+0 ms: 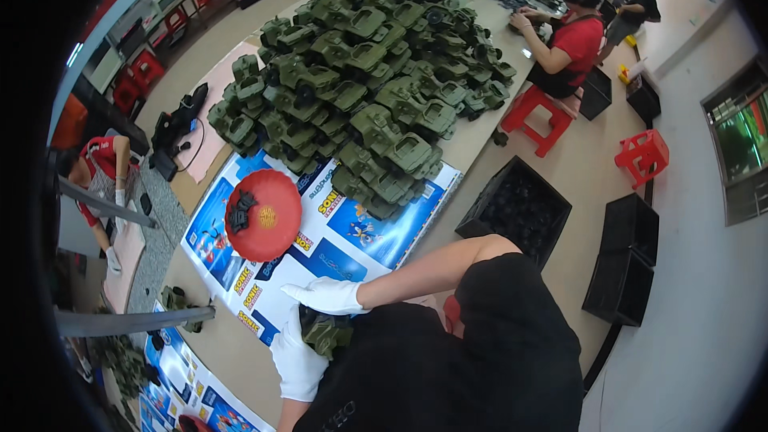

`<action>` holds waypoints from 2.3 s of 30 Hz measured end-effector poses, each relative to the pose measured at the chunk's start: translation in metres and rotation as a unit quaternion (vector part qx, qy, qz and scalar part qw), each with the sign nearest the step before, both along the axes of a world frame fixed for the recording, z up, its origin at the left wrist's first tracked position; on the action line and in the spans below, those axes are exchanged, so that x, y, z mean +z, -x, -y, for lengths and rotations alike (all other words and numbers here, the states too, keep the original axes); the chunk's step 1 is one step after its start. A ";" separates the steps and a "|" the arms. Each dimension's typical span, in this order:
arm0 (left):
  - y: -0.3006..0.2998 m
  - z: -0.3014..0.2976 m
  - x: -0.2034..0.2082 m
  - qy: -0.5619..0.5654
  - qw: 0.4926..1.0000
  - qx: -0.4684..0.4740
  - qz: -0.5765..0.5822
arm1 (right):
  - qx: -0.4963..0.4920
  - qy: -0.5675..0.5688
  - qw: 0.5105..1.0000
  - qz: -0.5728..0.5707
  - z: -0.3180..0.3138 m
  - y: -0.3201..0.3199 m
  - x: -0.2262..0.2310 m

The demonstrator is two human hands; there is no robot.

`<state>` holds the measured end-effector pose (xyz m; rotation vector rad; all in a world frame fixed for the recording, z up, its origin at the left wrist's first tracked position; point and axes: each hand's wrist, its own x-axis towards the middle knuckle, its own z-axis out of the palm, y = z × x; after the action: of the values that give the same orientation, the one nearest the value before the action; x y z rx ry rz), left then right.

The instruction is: The person assembles green toy tank bodies by attaching black wheels to them. They pick up a tank body, insert wheels into the slots, and place the completed unit on a pile. The person also handles a red plate containing loose wheels and a black bin of parts.

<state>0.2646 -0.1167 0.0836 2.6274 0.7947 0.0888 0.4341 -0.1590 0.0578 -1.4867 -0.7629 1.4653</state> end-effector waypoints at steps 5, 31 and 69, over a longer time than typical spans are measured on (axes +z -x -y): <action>-0.023 0.002 -0.011 0.011 1.000 0.001 -0.011 | 0.004 0.086 0.994 0.070 0.002 -0.013 -0.018; 0.095 0.021 -0.012 0.387 0.748 0.442 0.310 | 0.299 -0.241 0.908 0.164 -0.078 0.058 0.003; 0.026 -0.002 0.009 0.125 0.986 0.097 0.053 | 0.073 0.100 0.988 -0.089 -0.071 0.009 -0.014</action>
<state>0.2383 -0.1150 0.0922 2.2873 0.9555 0.1704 0.4250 -0.0878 0.0438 -1.4463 -0.6422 1.8022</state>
